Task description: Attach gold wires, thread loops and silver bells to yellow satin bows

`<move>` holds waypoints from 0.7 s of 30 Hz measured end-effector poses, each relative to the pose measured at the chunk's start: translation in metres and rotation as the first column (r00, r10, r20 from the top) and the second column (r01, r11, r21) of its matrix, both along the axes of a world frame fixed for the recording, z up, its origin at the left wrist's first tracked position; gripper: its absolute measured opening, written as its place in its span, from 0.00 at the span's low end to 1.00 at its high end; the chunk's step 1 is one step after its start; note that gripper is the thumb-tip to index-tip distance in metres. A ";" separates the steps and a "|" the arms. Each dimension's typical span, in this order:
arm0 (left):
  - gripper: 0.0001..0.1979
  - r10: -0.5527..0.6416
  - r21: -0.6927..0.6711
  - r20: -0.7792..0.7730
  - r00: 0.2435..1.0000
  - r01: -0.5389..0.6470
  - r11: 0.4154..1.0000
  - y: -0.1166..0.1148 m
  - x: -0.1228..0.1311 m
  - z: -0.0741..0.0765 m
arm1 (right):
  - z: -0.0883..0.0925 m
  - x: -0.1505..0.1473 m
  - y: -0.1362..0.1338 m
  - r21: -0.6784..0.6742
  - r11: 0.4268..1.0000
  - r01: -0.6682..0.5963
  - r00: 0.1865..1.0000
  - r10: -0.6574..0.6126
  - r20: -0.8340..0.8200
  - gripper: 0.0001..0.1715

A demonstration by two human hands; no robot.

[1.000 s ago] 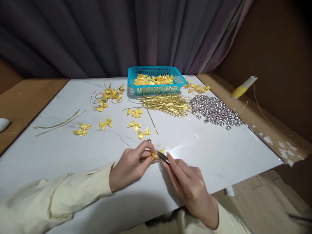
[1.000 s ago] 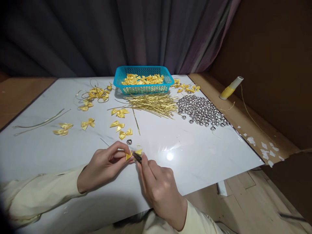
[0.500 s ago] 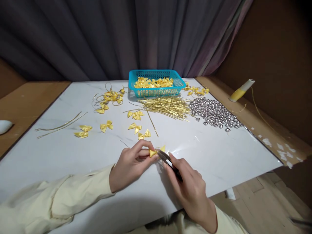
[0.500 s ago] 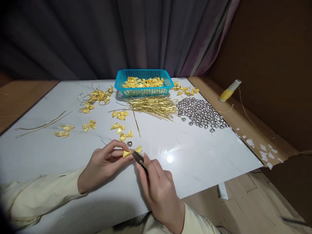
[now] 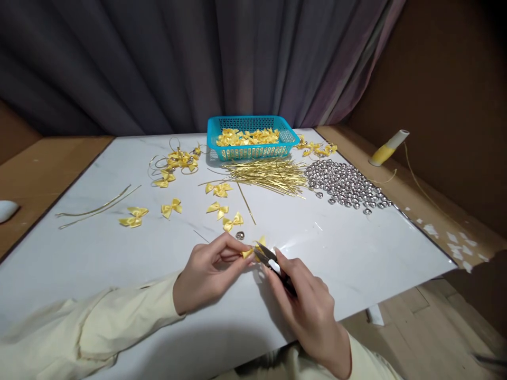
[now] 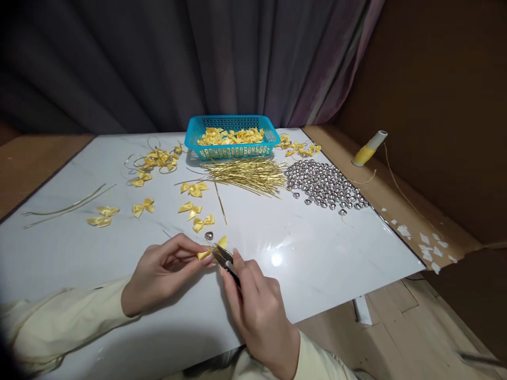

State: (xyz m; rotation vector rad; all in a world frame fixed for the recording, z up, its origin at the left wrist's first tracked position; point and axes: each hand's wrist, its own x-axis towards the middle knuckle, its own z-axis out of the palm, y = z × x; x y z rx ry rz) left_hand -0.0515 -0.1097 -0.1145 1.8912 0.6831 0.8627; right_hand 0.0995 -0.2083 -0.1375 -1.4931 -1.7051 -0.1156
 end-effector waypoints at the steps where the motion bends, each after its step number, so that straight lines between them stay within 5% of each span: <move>1: 0.04 0.002 0.009 -0.002 1.000 -0.002 1.000 0.000 0.000 -0.001 | 0.000 0.000 0.000 0.007 1.000 0.002 1.000 -0.002 0.003 0.20; 12: 0.05 0.044 0.215 -0.076 0.996 -0.027 0.976 0.000 -0.003 -0.002 | 0.006 0.005 0.002 0.003 1.000 0.001 0.988 -0.002 0.151 0.20; 21: 0.06 0.061 0.244 -0.087 0.994 -0.038 0.969 0.000 -0.005 -0.003 | 0.009 0.012 0.007 0.038 0.998 -0.055 0.952 0.041 0.303 0.21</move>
